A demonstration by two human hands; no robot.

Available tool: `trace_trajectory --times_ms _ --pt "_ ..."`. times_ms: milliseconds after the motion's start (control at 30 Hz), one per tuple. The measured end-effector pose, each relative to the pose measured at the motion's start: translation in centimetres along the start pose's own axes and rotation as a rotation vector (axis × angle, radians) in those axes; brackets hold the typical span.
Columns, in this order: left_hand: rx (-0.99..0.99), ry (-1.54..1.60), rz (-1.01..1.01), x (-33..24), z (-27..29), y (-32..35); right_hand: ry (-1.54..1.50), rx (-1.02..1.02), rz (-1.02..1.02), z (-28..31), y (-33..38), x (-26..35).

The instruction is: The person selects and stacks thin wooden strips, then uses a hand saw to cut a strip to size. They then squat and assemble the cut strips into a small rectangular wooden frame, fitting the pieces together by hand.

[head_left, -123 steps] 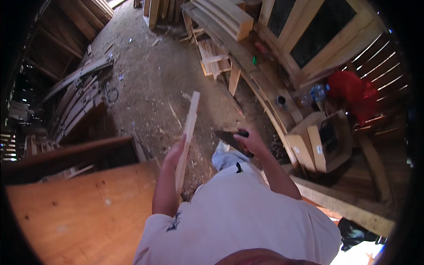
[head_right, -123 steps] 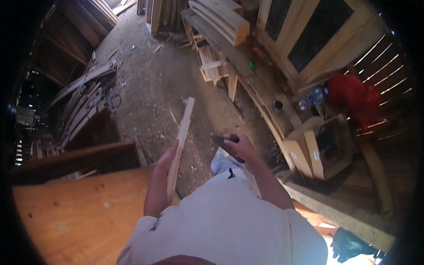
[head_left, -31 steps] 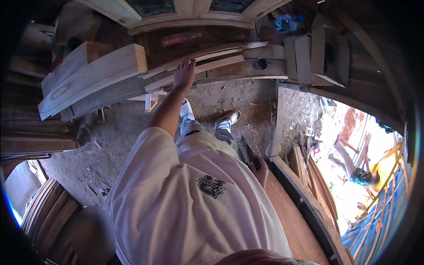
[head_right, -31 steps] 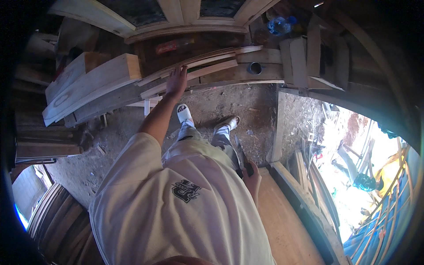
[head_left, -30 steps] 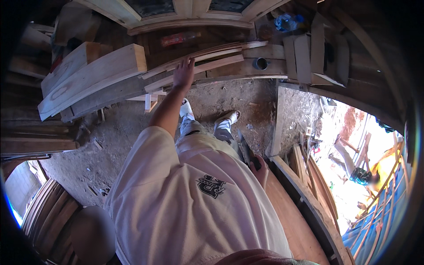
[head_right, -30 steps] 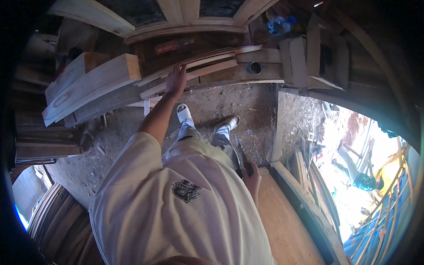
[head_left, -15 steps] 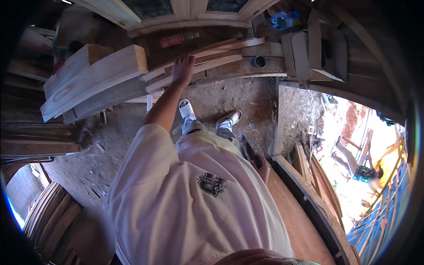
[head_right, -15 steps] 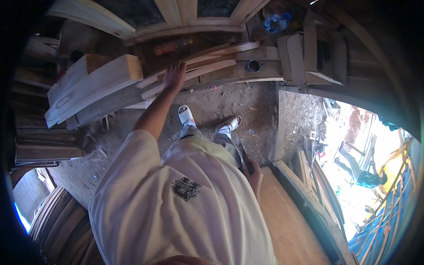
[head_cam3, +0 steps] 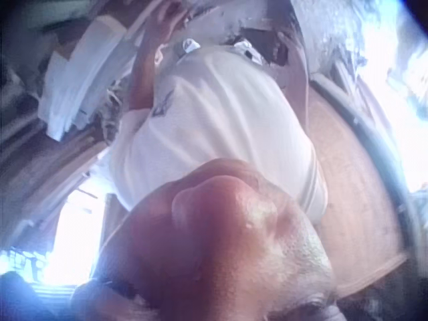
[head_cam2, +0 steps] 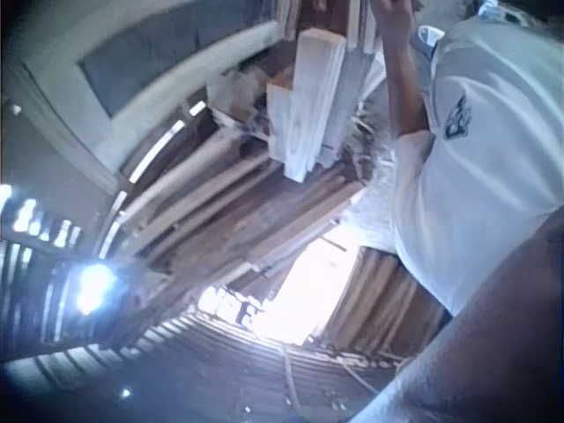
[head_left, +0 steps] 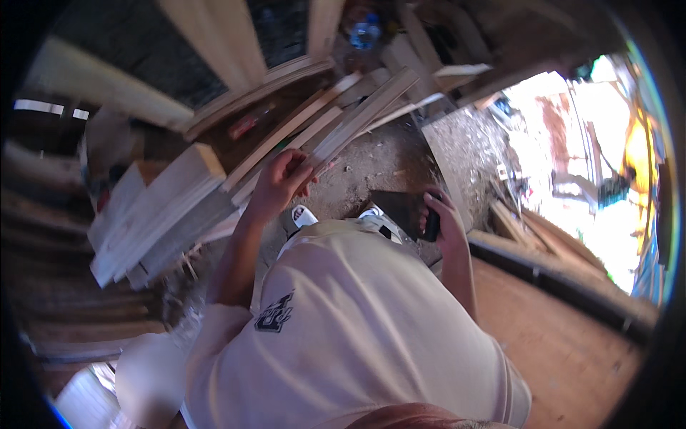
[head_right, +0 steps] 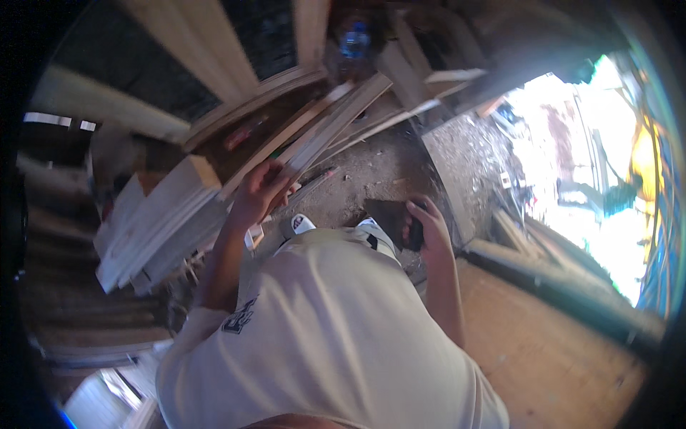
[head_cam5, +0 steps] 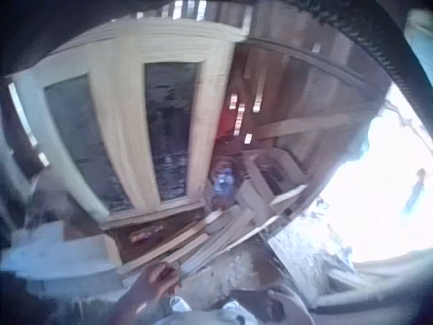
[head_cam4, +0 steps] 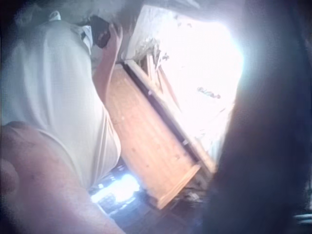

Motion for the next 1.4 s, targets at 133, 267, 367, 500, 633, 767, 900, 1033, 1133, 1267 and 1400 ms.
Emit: trace_trajectory --times_ms 133,267,367,500,633,767,900,1033,1133,1267,1400 --pt "0.123 0.027 0.024 -0.7 -2.9 2.1 -0.086 0.070 0.110 -2.0 3.3 3.4" --pt "0.245 -0.065 0.078 -2.2 -6.5 4.3 -0.318 0.049 0.163 -1.1 7.0 4.3" --pt "0.350 -0.105 0.128 -1.8 -7.7 5.1 -0.428 0.063 0.217 -0.7 9.1 4.3" --pt "0.440 -0.312 -0.171 -1.6 -9.2 6.5 -0.500 0.006 0.294 -0.3 11.0 3.2" --pt "0.611 -0.328 -0.023 -0.6 -10.4 7.9 -0.532 0.022 0.366 1.4 12.0 2.4" --pt "0.774 -0.236 0.244 -0.3 -12.6 10.6 -0.616 -0.051 0.345 4.7 11.7 0.4" --pt "0.724 -0.310 0.350 -0.1 -15.5 13.3 -0.682 -0.064 0.300 8.2 11.7 -1.4" --pt "0.744 -0.342 0.303 1.5 -17.5 15.4 -0.688 -0.057 0.247 11.5 12.1 -3.0" --pt "0.752 -0.374 0.333 2.2 -18.8 15.8 -0.731 -0.073 0.254 13.3 11.8 -3.9" --pt "0.822 -0.408 0.371 1.4 -21.2 15.9 -0.749 -0.165 0.307 15.3 12.7 -5.1" --pt "0.911 -0.484 0.271 2.5 -24.5 15.6 -0.779 -0.264 0.352 16.0 13.7 -5.8"
Point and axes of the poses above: each hand's wrist, its own y-axis away from the middle knuckle, its own z-axis out of the back of the hand, x = y × z, the point moved 4 cm from there along -y, towards the middle knuckle, and after that the axes turned 14 degrees about -x, right-handed, at the moved point
